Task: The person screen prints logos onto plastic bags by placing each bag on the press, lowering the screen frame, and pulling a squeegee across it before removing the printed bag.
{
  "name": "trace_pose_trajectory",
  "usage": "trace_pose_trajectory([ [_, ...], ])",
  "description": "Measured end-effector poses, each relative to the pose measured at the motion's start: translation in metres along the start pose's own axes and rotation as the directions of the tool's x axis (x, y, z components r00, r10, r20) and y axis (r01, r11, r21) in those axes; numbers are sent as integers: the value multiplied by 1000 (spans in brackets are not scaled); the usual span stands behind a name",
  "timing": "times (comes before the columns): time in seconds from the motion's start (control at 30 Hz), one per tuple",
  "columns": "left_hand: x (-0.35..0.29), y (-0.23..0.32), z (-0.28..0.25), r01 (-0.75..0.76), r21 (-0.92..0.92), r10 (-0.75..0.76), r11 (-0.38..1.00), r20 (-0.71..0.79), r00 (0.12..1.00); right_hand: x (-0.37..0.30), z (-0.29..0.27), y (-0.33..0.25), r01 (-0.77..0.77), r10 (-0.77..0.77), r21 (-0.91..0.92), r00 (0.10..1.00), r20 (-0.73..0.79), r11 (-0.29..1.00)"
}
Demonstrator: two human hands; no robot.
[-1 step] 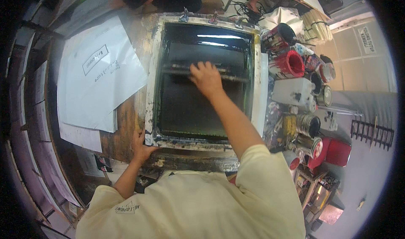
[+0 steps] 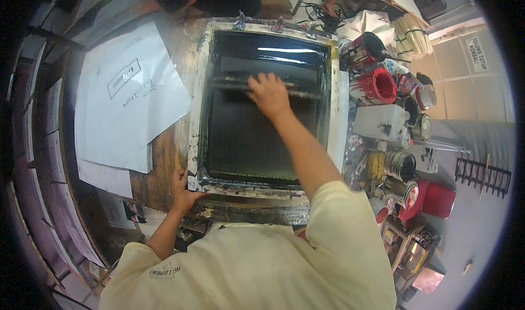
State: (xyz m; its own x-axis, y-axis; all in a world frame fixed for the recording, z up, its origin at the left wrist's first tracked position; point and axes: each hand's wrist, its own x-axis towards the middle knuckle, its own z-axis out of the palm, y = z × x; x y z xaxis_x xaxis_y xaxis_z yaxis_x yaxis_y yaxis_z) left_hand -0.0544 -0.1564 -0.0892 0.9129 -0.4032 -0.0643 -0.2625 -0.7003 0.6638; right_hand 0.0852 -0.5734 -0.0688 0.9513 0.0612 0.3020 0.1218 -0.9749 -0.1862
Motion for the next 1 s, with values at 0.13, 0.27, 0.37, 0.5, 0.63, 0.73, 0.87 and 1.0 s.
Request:
trace_pose_trajectory([
  [0.13, -4, 13, -14, 60, -86, -57, 995, 34, 998, 73, -9, 48, 0, -10, 46, 978, 206, 999],
  [0.27, -3, 37, -31, 266, -330, -219, 906, 173, 960, 101, -22, 70, 35, -47, 58, 972, 231, 998],
  [0.37, -4, 42, -35, 253, -350, -212, 902, 150, 966, 70, -18, 47, -6, 12, -33, 987, 158, 999],
  [0.5, -1, 46, -43, 146, -317, -111, 937, 127, 986, -16, -42, -13, -25, 24, 9, 993, 112, 1000],
  [0.63, -3, 44, -45, 195, -437, -157, 878, 121, 980, -111, -107, -106, -95, 81, 44, 965, 251, 995],
  [0.73, 4, 71, -60, 106, -545, -101, 831, 40, 994, -137, -176, -144, -96, 79, 51, 963, 258, 994],
  [0.87, 25, 120, -96, 3, -748, -64, 664, -52, 997, -114, -247, -168, -56, 58, -89, 998, 20, 994],
  [1.0, 44, 160, -104, -243, -649, 83, 721, -267, 960, -68, -282, -163, -78, 21, -198, 962, -274, 977],
])
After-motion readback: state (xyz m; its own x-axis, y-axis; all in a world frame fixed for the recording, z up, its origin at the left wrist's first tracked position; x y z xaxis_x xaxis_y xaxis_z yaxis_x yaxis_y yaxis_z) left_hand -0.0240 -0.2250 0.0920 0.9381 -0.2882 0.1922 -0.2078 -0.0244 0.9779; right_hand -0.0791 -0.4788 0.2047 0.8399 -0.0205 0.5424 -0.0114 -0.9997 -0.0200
